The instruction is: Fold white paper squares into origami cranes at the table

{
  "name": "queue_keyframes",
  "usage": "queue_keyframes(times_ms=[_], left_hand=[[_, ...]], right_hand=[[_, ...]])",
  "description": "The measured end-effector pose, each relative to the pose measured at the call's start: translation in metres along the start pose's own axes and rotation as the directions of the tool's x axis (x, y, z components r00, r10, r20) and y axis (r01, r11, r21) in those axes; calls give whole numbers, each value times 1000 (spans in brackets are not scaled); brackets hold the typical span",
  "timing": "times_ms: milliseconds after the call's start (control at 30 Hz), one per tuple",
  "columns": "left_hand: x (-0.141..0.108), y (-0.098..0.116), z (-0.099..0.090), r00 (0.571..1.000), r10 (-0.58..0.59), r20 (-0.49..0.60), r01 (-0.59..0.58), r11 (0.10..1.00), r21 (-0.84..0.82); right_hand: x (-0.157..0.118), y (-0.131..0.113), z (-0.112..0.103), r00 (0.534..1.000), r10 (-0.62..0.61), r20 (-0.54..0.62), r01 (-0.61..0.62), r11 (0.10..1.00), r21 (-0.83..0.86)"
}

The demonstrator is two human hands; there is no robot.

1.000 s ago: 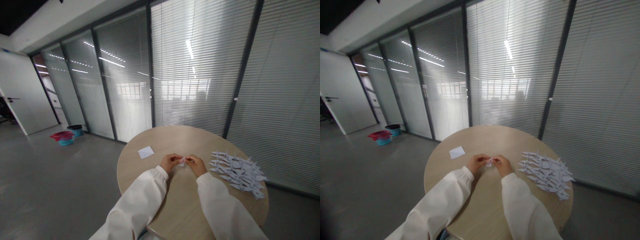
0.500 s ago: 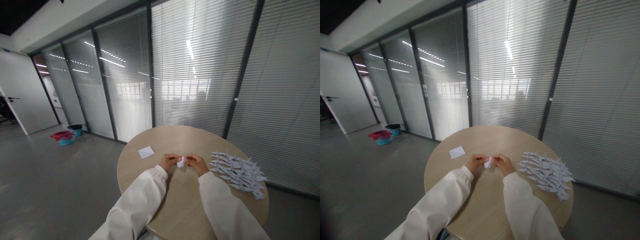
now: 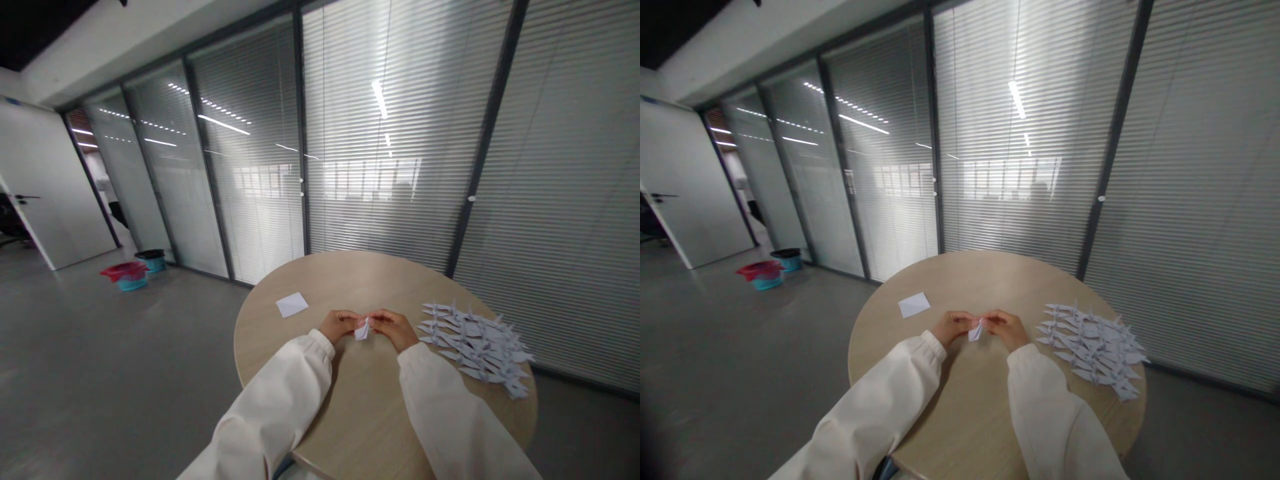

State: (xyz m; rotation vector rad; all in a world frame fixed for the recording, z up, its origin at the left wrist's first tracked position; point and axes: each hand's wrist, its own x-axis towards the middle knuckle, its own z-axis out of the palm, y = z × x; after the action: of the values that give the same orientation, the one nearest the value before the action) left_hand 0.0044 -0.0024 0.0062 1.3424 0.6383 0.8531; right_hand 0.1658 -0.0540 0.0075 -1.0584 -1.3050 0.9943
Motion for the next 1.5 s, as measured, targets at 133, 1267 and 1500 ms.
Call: queue_keyframes(times_ms=[133,1267,1500], left_hand=[[-1,1,0,996,-82,31,85,993,-79],[-5,9,6,977,187,-101,-183,982,46],[-2,7,4,957,280,-77,-266,953,147]], right_hand=[[0,2,-1,999,-4,34,3,999,32],[-4,5,18,986,79,146,-88,995,57],[-3,-2,13,994,100,38,-101,994,44]])
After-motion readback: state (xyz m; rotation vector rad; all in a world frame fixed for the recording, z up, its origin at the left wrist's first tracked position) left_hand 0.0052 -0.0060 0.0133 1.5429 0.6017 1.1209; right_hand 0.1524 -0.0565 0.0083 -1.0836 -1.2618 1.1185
